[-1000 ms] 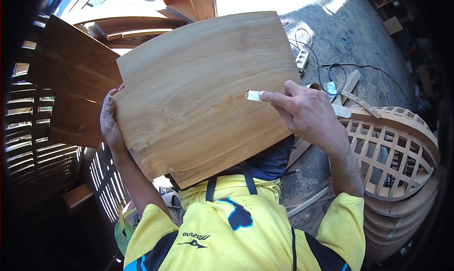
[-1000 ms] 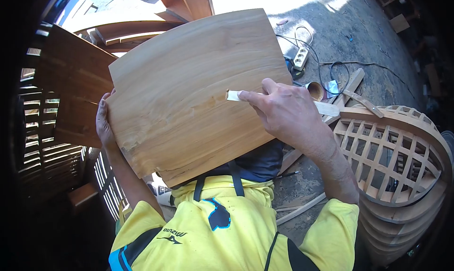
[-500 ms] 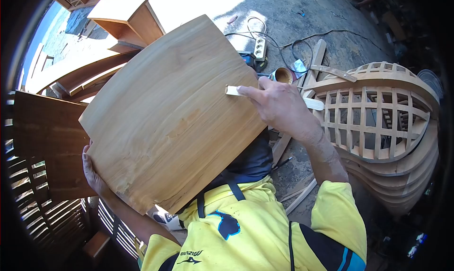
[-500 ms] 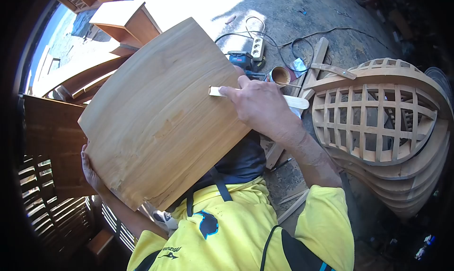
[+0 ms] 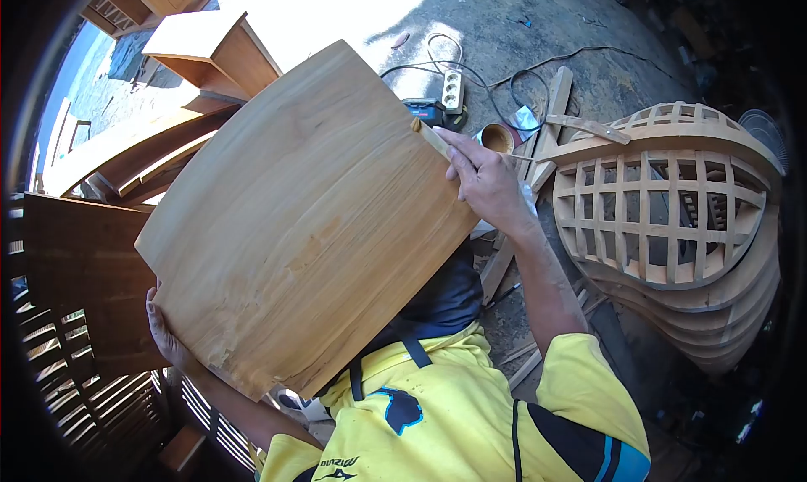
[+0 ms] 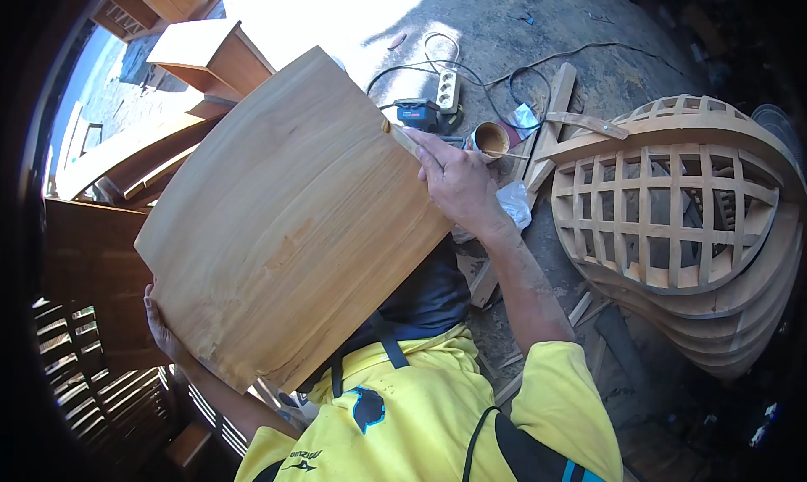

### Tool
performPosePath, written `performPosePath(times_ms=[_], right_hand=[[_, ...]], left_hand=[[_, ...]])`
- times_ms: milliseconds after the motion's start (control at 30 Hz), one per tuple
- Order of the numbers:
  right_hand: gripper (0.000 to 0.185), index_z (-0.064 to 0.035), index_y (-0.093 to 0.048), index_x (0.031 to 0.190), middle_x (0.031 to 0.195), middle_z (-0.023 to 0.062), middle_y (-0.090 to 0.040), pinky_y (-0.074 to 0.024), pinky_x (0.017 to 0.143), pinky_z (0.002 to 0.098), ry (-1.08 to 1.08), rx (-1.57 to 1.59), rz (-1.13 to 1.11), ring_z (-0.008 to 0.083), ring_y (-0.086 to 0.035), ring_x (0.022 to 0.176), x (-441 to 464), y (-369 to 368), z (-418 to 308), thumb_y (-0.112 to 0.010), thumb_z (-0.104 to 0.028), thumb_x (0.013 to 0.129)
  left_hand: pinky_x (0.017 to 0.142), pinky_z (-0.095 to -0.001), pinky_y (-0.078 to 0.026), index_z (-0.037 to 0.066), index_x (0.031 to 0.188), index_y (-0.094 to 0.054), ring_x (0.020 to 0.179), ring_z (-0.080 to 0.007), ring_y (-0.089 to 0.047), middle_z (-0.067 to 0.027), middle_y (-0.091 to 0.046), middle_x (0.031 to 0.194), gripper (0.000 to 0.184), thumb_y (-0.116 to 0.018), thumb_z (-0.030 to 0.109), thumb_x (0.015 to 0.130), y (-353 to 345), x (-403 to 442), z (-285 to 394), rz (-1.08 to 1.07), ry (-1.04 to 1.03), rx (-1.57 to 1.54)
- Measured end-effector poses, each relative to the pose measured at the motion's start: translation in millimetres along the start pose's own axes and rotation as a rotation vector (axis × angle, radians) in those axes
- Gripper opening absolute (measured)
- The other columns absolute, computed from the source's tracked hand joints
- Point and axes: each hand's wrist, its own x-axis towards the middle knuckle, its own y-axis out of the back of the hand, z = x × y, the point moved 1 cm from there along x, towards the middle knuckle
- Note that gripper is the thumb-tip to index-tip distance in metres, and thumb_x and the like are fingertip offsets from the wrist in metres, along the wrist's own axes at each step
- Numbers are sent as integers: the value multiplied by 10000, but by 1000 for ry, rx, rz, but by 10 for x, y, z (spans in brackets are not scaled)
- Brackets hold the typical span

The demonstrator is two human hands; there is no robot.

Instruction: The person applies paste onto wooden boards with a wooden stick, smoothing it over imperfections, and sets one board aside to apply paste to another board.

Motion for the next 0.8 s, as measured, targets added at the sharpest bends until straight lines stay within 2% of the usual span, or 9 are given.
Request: performPosePath(times_ms=[33, 100, 133, 200, 300, 533, 633, 800], right_hand=[[345, -156, -666, 1407, 847, 133, -745, -596, 704, 394, 6, -3, -6, 234, -747, 725, 23, -43, 25, -560, -181, 1080], [343, -188, -672, 1400, 890, 153, -728, -598, 762, 465, 240, -165, 113, 317, -748, 822, 41, -133, 105, -580, -224, 1071], [343, -188, -672, 1400, 890, 153, -728, -598, 762, 465, 240, -166, 109, 317, -748, 822, 15, -139, 71, -580, -224, 1071], [372, -213, -671, 1415, 905, 144, -682, -576, 747, 438, 216, -483, 26, 299, -709, 783, -81, -133, -56, -621, -187, 1048], [371, -234, -667, 1413, 899, 135, -642, -567, 767, 459, 191, -495, -38, 321, -701, 833, -98, 26, -148, -626, -212, 1045], [369, -207, -667, 1403, 896, 143, -648, -568, 755, 461, 192, -524, -48, 324, -703, 823, -88, -55, -325, -640, -209, 1035], [366, -198, -669, 1399, 903, 145, -653, -575, 749, 461, 186, -446, -14, 321, -713, 825, -114, -41, -301, -642, -205, 1034], [368, -188, -668, 1398, 891, 154, -655, -581, 751, 458, 160, -488, -6, 335, -712, 815, -101, 16, -258, -645, -212, 1032]], left_hand=[[1157, -411, -446, -25, 1439, -503, 1346, -252, -570, -193, -595, 1479, 471, -476, 332, 1134, -4, -14, 6, 12, -2, 3], [1154, -410, -450, -23, 1428, -511, 1341, -253, -575, -193, -600, 1472, 458, -473, 327, 1135, -60, -38, 15, 26, 9, -30], [1152, -409, -453, -20, 1417, -520, 1336, -254, -579, -192, -604, 1465, 446, -470, 322, 1136, -82, -43, 16, 33, 21, -58], [1145, -411, -461, -16, 1409, -526, 1330, -255, -583, -191, -607, 1461, 440, -469, 324, 1136, -56, -32, 4, 11, 22, -47], [1132, -416, -474, -13, 1395, -538, 1316, -255, -592, -188, -614, 1450, 434, -470, 328, 1136, -35, -7, 4, -25, -4, -35], [1082, -409, -513, -21, 1363, -576, 1245, -247, -636, -179, -660, 1376, 433, -495, 335, 1129, 102, 63, -33, -91, -10, -42], [1062, -400, -523, -19, 1359, -582, 1228, -242, -645, -174, -667, 1364, 434, -516, 340, 1123, 8, -1, -14, -15, -20, -19], [1055, -385, -525, -18, 1391, -566, 1211, -223, -650, -158, -672, 1346, 454, -514, 346, 1124, 9, 11, -23, -43, -31, -30]])
